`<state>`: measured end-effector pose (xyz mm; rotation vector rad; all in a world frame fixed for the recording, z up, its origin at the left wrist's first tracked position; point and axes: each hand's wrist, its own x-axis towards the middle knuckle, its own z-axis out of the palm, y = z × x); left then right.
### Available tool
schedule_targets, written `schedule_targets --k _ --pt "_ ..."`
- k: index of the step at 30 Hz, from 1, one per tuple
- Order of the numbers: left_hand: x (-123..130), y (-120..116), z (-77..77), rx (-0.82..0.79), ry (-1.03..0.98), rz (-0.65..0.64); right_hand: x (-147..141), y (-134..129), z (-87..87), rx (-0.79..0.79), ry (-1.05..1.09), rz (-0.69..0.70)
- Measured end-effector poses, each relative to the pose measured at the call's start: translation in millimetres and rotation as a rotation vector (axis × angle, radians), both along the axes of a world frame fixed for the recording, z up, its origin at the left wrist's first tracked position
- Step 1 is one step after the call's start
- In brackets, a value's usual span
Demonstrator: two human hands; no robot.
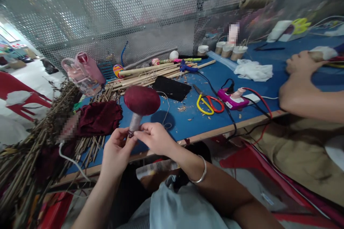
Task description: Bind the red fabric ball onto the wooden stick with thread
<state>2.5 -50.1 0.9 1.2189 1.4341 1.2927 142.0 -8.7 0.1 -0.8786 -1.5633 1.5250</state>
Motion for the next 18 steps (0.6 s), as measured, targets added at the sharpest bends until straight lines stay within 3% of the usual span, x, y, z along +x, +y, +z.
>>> schedule_targets --k 4,6,9,12,14,16,18 --pt "8 -7 1.3 0.056 0.249 0.142 -8 -2 -9.8 -0.056 0.009 -0.083" --pt "7 -8 1.2 0.068 0.236 0.116 -8 -3 -11.5 -0.065 0.05 -0.114" --pt "-2 -4 -1.3 -0.053 -0.082 -0.139 -5 -6 -10.6 -0.115 0.172 -0.062" --pt "-11 2 -7.5 -0.295 -0.516 -0.501 -2 -10 -11.1 -0.21 0.258 0.098" --pt "-13 3 -12.1 -0.435 -0.701 -0.666 -1 -10 -13.9 -0.212 0.259 0.114" --pt "-11 1 -15.2 -0.492 -0.809 -0.698 0 -7 -17.9 -0.181 0.221 0.056" --pt "-6 -2 -15.9 -0.47 -0.815 -0.606 1 -4 -21.5 -0.164 0.175 0.025"
